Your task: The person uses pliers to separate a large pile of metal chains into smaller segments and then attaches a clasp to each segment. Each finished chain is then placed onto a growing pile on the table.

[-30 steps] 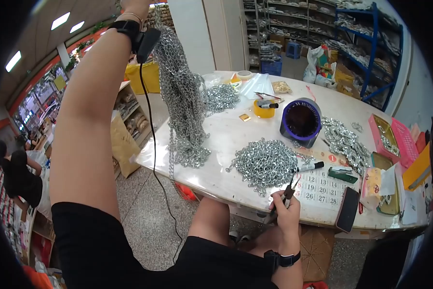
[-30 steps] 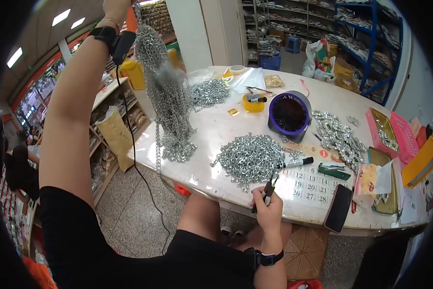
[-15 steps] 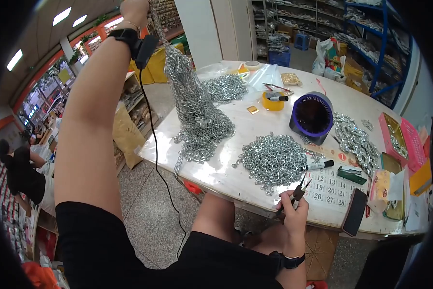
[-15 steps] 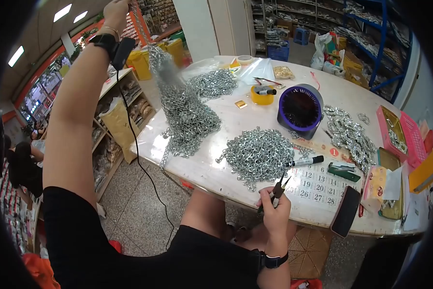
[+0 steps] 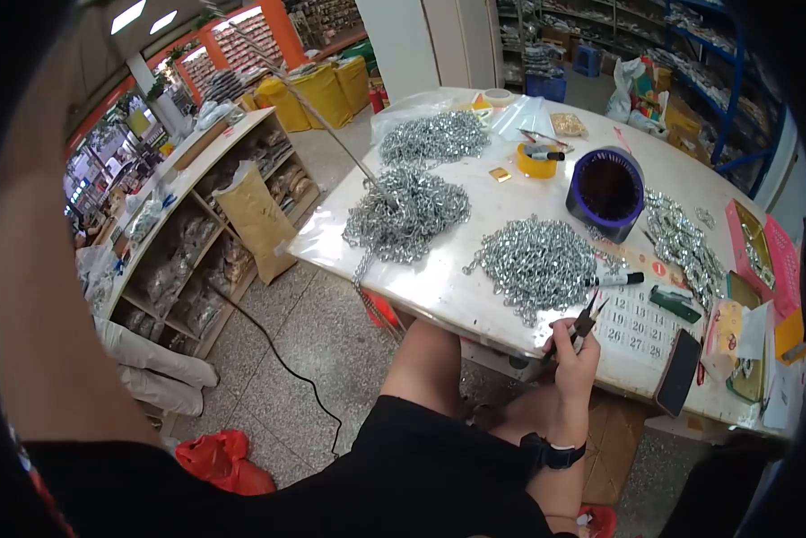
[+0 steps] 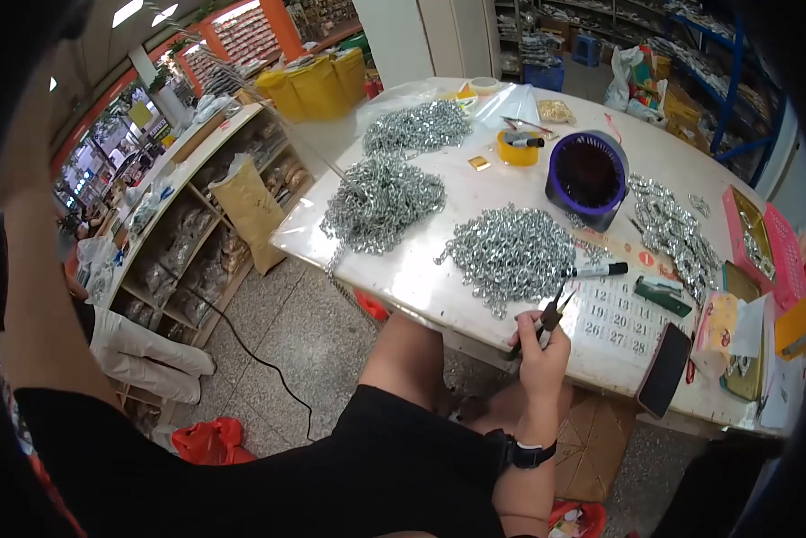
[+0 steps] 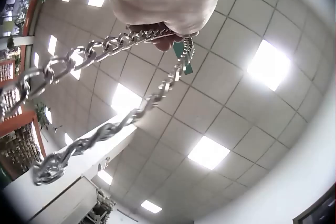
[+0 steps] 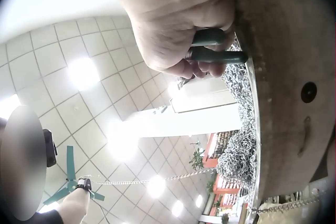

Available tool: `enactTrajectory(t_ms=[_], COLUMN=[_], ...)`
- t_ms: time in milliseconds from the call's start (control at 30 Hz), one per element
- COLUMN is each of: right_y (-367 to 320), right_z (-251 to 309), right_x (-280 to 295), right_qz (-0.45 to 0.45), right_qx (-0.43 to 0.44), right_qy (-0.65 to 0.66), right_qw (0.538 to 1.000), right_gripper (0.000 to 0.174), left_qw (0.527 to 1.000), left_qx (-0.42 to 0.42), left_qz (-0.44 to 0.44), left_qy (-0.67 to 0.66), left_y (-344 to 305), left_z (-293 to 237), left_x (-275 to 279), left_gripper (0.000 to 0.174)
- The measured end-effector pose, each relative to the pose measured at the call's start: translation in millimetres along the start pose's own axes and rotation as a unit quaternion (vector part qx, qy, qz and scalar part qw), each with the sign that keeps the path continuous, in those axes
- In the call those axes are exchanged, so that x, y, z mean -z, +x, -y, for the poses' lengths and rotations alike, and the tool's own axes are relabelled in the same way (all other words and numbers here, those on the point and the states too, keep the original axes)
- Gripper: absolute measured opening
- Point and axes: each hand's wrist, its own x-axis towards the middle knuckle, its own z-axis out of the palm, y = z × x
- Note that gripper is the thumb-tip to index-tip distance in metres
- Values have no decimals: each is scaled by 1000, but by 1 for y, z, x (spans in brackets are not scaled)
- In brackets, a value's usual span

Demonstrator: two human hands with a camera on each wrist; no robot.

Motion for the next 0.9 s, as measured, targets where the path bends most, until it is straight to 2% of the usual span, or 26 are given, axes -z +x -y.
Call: enactTrajectory(t_ms=[200,267,367,400,433,467,500,533,567,600,667,700,800,833,900], right_y=[1,2,-1,-3,-9,-18,-28,-41,-53,-61,-76,-87,-105,-111,-120], right_z=[-2,-5,4,10,15,22,32,47,58,57,49,41,24,18,9], right_x=[1,0,-3,-5,-8,-14,-21,-31,-42,-54,-69,-67,-65,-62,-48], right_qz=[-4,-3,17,27,20,74,127,148,169,156,214,193,218,210,165], right_qx=[-11,-16,-41,-52,-46,-35,-24,-39,-57,-57,-14,-24,-166,-175,-169], right_qy=[-4,14,68,95,95,81,65,76,85,82,115,108,15,11,-21], right_qw=[1000,1000,997,994,994,993,989,985,980,983,970,975,962,962,971], right_gripper=[15,15,16,17,17,19,21,21,21,21,20,20,23,23,22], left_qw=[990,987,932,890,864,864,753,736,723,713,709,695,768,762,774], left_qx=[67,74,10,58,-31,-1,-83,-187,-255,-292,-268,-271,-179,-173,-51], left_qz=[78,86,315,371,387,502,633,635,625,615,591,596,467,471,474], left_qy=[-93,-114,-178,-259,-321,-24,-161,-142,-146,-169,-277,-296,-400,-409,-416], left_y=[4,-25,-115,-170,-231,-272,-314,-363,-407,-446,-496,-515,-548,-557,-569], left_z=[-29,-52,-53,-62,-62,-84,-75,-89,-99,-98,-107,-107,-104,-98,-78], left_x=[88,89,24,9,-2,-7,-25,-26,-26,-33,-43,-48,-51,-49,-44], left_gripper=[33,32,39,20,30,25,19,14,12,17,19,19,17,17,19])
